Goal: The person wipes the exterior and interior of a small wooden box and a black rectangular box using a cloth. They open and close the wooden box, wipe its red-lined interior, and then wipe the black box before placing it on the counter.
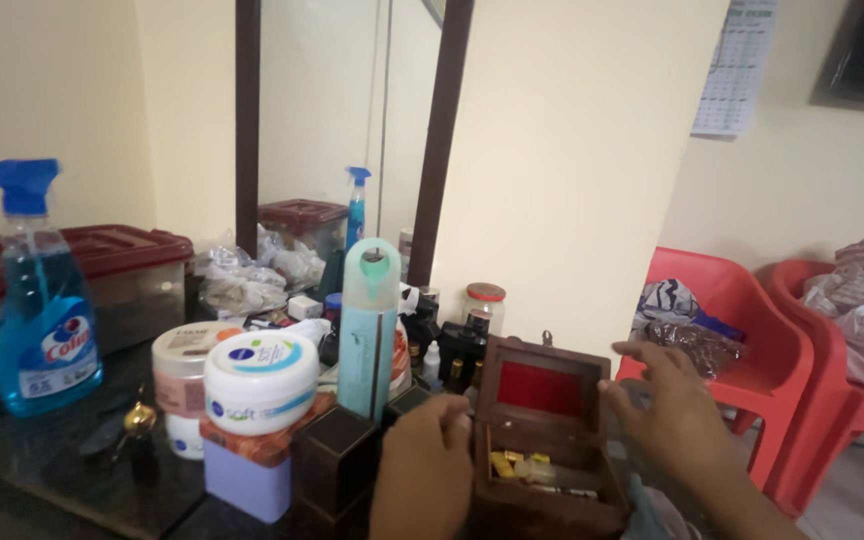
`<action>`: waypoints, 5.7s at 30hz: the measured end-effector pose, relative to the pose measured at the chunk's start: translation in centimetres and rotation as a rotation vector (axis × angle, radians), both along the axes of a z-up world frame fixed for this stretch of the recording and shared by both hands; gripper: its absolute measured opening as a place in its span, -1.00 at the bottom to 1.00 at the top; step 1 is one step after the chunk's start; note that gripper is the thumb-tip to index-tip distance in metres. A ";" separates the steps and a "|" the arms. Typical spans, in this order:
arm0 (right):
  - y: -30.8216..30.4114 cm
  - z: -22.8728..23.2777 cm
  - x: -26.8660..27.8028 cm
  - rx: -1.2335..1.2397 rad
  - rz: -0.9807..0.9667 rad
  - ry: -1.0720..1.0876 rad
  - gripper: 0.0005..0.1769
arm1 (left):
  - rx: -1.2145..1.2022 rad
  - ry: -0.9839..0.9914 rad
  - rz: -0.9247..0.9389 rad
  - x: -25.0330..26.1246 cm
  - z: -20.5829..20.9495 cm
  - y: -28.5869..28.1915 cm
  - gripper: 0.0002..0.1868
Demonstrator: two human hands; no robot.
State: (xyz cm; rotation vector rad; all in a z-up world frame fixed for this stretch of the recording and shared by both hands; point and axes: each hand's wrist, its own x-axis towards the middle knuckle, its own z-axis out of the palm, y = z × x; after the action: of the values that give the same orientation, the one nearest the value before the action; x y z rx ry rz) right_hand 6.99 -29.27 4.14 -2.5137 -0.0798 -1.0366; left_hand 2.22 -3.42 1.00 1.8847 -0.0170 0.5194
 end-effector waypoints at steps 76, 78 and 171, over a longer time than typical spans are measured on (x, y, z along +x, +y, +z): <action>13.4 -5.6 -0.2 -0.607 0.327 0.390 -0.70 | 0.228 0.400 -0.103 -0.2 -5.0 0.0 -0.54; 13.7 -5.6 -0.5 -0.540 0.348 0.301 -0.69 | 0.223 0.360 -0.127 0.1 -5.4 0.1 -0.53; 14.3 -4.9 -0.7 -0.674 0.249 0.352 -0.81 | 0.286 0.418 -0.109 -0.5 -6.0 -1.2 0.23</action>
State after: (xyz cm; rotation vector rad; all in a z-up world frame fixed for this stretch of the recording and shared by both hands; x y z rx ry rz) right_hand 6.34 -14.96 -0.72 -3.1281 -0.7230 -0.4999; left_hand 1.70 -4.58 -4.97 2.2270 0.0855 0.0416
